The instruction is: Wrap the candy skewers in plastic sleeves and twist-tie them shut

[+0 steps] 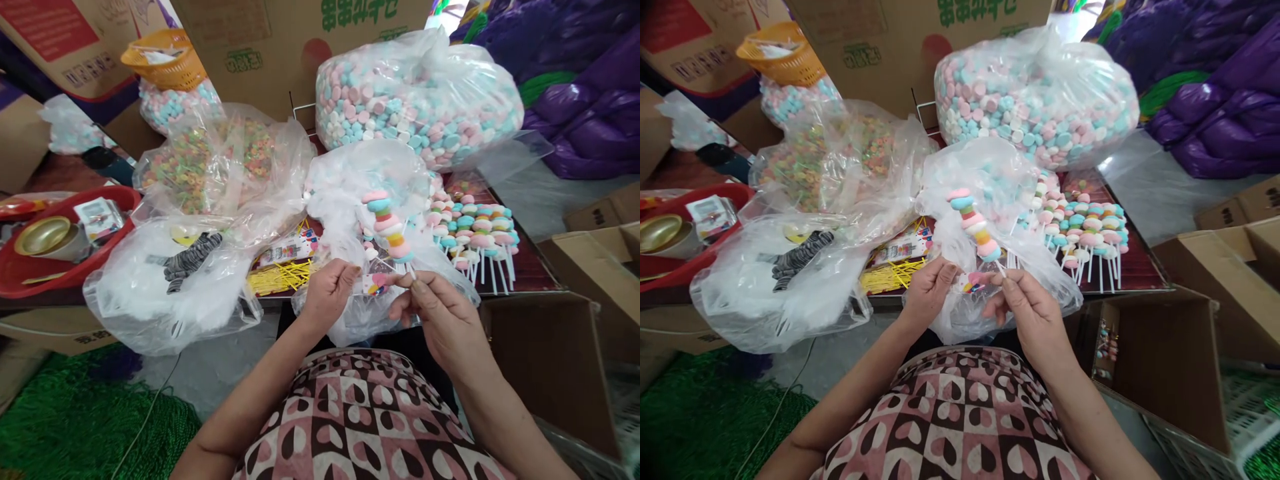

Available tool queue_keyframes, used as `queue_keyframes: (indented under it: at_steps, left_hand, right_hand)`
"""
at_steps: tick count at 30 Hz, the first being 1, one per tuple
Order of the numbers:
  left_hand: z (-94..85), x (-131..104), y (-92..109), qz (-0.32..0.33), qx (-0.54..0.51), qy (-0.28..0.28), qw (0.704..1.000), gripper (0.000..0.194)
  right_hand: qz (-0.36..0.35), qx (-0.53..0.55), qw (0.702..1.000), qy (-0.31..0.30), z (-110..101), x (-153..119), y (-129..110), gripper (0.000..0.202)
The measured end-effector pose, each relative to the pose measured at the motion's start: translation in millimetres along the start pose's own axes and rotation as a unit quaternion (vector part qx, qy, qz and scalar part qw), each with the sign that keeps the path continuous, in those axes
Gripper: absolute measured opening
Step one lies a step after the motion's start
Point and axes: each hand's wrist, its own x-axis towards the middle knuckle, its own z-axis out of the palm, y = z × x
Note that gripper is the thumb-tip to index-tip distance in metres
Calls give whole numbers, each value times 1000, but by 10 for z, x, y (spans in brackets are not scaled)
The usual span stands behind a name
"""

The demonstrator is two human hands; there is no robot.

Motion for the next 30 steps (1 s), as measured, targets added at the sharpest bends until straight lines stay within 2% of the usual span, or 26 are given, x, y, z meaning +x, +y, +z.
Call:
queue_keyframes:
  at_steps: [4, 9, 14, 18, 20, 22, 26, 28, 30]
  left_hand:
    - [-15, 17, -18, 12, 24, 11, 1000, 33]
    - [9, 18, -7, 31, 36, 6, 999, 31]
    - [49, -2, -29, 51, 58, -7, 997, 27]
    - [29, 9, -79, 61, 18, -45, 997, 23]
    - [9, 28, -97, 37, -32, -61, 997, 22]
    - [-15, 59, -106, -20, -116, -59, 991, 23]
    - [-80, 136, -85, -138, -316, -23, 938, 34]
    - [-119, 167, -57, -161, -368, -7, 916, 38]
    - [-150, 184, -25, -167, -391, 4, 905, 39]
  right_hand:
    - [12, 25, 1000, 8, -50, 9, 25, 19]
    - [46, 7, 998, -45, -81, 13, 132, 24]
    - [110, 8, 986, -125, 32, -10, 142, 32]
    - [116, 23, 986, -116, 51, -27, 132, 34]
    - [115, 29, 987, -109, -8, -30, 118, 31]
    - [101, 26, 991, -89, -104, -37, 78, 27]
    - [58, 10, 998, -22, -354, -115, -63, 22]
    - [71, -25, 997, 0, -485, -185, -103, 20]
    - [88, -74, 993, -9, -604, -253, -98, 23]
